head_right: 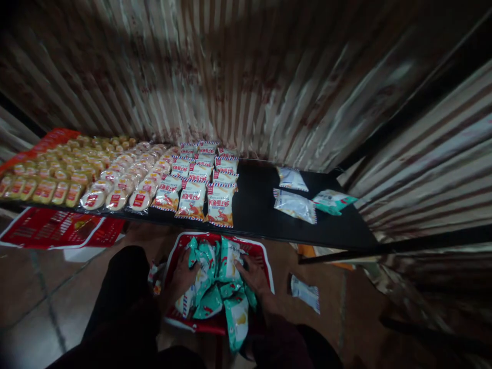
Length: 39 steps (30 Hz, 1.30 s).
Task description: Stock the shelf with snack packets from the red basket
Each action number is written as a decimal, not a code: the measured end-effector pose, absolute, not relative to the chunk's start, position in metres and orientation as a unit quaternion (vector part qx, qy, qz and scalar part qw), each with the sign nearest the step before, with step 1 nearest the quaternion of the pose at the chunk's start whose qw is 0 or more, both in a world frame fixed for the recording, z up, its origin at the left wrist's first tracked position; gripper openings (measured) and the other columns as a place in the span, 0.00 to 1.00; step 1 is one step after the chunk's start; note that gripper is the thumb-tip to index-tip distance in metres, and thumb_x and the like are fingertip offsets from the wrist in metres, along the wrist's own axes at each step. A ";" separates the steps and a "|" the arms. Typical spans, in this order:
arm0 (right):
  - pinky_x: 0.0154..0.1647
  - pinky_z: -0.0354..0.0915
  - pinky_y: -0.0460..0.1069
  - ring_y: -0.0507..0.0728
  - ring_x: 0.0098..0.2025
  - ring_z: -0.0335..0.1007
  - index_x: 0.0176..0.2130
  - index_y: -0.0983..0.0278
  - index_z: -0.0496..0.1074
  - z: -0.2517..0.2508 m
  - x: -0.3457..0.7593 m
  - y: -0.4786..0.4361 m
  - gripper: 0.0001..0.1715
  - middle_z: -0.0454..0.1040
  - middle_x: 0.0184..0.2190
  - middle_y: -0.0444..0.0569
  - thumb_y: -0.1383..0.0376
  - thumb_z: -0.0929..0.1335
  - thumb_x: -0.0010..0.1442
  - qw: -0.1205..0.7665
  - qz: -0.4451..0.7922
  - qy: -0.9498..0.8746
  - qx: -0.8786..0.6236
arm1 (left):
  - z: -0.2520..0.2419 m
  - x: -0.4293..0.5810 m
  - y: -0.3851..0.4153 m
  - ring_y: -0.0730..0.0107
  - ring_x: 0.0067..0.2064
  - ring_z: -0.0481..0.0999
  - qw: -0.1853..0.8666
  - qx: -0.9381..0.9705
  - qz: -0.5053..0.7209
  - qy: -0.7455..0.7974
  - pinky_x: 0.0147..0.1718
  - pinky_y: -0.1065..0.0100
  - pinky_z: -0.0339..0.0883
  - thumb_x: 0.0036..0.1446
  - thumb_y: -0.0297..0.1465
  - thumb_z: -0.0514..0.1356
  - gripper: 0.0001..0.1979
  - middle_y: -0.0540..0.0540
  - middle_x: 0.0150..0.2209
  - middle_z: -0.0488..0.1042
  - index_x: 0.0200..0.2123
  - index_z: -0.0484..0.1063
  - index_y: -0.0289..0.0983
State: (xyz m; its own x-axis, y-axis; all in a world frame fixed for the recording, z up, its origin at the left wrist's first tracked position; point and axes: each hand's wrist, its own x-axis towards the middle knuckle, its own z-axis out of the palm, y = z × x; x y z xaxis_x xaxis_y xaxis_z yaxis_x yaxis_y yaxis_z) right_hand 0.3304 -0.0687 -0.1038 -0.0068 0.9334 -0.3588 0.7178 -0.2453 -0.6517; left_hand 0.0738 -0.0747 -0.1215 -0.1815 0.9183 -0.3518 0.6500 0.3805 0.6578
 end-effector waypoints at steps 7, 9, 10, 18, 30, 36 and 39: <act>0.59 0.58 0.55 0.62 0.57 0.65 0.53 0.64 0.68 -0.103 0.330 -0.070 0.36 0.71 0.53 0.55 0.43 0.59 0.58 0.144 0.381 -0.593 -0.695 | -0.121 0.075 -0.073 0.59 0.65 0.56 0.359 0.539 0.196 0.736 0.62 0.63 0.52 0.56 0.30 0.56 0.29 0.40 0.60 0.64 0.61 0.57 0.37; 0.59 0.57 0.55 0.62 0.57 0.64 0.54 0.64 0.68 -0.102 0.329 -0.068 0.37 0.70 0.53 0.55 0.42 0.59 0.58 0.135 0.389 -0.591 -0.693 | -0.119 0.076 -0.073 0.58 0.65 0.56 0.348 0.538 0.193 0.743 0.62 0.63 0.52 0.56 0.30 0.56 0.29 0.39 0.60 0.64 0.61 0.57 0.36; 0.59 0.57 0.55 0.62 0.58 0.64 0.54 0.63 0.68 -0.101 0.328 -0.067 0.36 0.70 0.53 0.55 0.42 0.59 0.58 0.129 0.393 -0.589 -0.694 | -0.119 0.076 -0.073 0.58 0.65 0.57 0.344 0.538 0.189 0.746 0.61 0.63 0.53 0.56 0.30 0.56 0.28 0.38 0.60 0.64 0.60 0.58 0.35; 0.60 0.55 0.55 0.63 0.60 0.61 0.56 0.59 0.67 -0.095 0.321 -0.061 0.37 0.67 0.56 0.53 0.40 0.58 0.58 0.088 0.382 -0.578 -0.716 | -0.124 0.079 -0.068 0.52 0.60 0.65 0.319 0.540 0.146 0.765 0.56 0.59 0.61 0.56 0.30 0.55 0.27 0.34 0.59 0.65 0.60 0.60 0.36; 0.60 0.54 0.56 0.62 0.58 0.62 0.58 0.58 0.64 -0.103 0.320 -0.061 0.38 0.67 0.55 0.54 0.40 0.57 0.59 0.086 0.389 -0.577 -0.713 | -0.124 0.078 -0.070 0.52 0.62 0.62 0.331 0.531 0.156 0.765 0.55 0.58 0.61 0.56 0.31 0.55 0.31 0.31 0.63 0.58 0.63 0.53 0.32; 0.62 0.53 0.57 0.63 0.61 0.60 0.57 0.61 0.65 -0.110 0.320 -0.058 0.37 0.65 0.57 0.56 0.42 0.57 0.59 0.082 0.386 -0.585 -0.708 | -0.117 0.077 -0.071 0.58 0.61 0.63 0.331 0.538 0.179 0.755 0.57 0.64 0.61 0.55 0.29 0.57 0.33 0.37 0.62 0.62 0.63 0.54 0.33; 0.63 0.52 0.56 0.63 0.62 0.58 0.57 0.61 0.65 -0.114 0.320 -0.056 0.37 0.65 0.58 0.54 0.43 0.58 0.59 0.100 0.381 -0.587 -0.707 | -0.116 0.080 -0.069 0.63 0.58 0.68 0.322 0.537 0.186 0.758 0.56 0.65 0.62 0.55 0.28 0.55 0.32 0.43 0.57 0.69 0.63 0.55 0.39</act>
